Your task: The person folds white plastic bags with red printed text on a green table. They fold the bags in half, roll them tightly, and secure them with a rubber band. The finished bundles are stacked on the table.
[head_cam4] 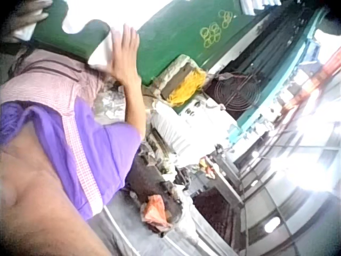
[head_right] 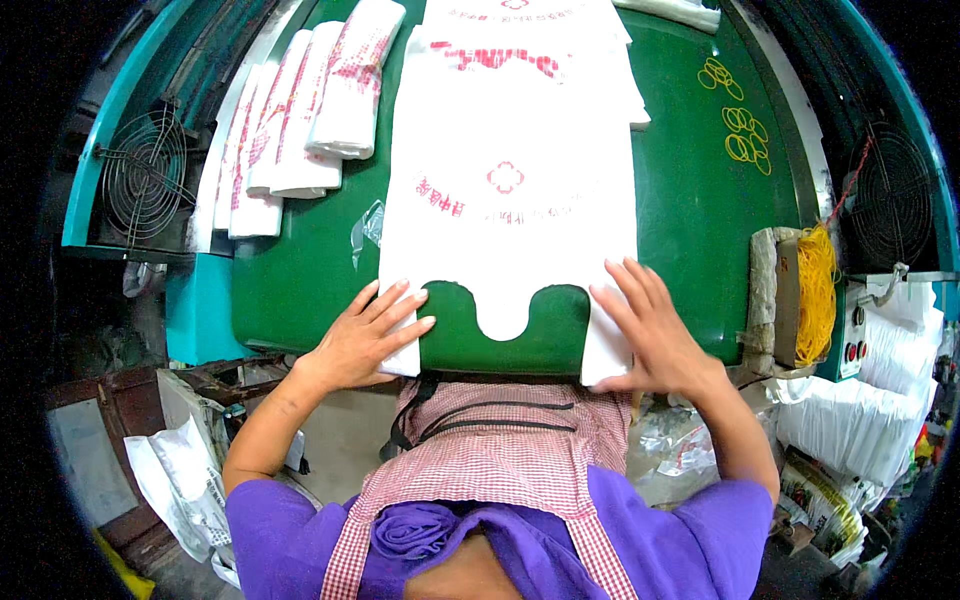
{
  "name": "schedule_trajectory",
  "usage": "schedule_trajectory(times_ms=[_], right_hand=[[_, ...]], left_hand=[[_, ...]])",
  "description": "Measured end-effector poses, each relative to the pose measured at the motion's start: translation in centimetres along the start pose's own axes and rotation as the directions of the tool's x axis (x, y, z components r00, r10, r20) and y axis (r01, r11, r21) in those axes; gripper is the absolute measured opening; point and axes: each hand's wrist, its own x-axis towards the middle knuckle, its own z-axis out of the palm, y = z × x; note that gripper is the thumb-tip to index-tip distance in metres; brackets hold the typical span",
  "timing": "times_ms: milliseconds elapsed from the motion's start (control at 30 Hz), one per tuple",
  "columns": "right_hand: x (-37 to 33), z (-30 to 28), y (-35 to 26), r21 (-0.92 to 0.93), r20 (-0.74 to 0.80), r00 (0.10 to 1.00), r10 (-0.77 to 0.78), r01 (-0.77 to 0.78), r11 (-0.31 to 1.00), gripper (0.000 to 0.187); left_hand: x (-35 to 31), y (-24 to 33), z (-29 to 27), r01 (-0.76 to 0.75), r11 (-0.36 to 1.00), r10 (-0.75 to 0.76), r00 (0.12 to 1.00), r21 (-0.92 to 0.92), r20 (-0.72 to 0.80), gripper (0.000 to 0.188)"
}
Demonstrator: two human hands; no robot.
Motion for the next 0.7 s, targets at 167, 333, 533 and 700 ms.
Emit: schedule_trajectory(times_ms=[167,333,533,700], right_hand=[[-3.2,3.0,2.5,-0.222,-0.093,0.994,0.049,-0.069,0.973,0.071],[1.1,0.2,3.7,0.280,-0.265,0.960,-0.090,0.166,0.946,0.029],[12.1,-1.4,0.7,0.267,-0.083,0.960,0.267,-0.237,0.934,0.031],[10.5,0.4,-0.4,-0.001,-0.191,0.981,-0.020,0.021,1.000,0.028]], left_hand=[[0.7,-2.8,0.0,-0.102,0.992,0.071,0.935,-0.072,-0.348,0.037],[10.0,-3.4,-3.3,0.221,0.816,-0.371,0.909,-0.534,-0.190,0.023],[16.1,-2.5,-3.1,0.262,0.963,-0.270,0.942,-0.067,-0.197,0.043],[8.7,2.5,-1.9,-0.120,0.990,0.096,0.958,-0.072,-0.270,0.055]])
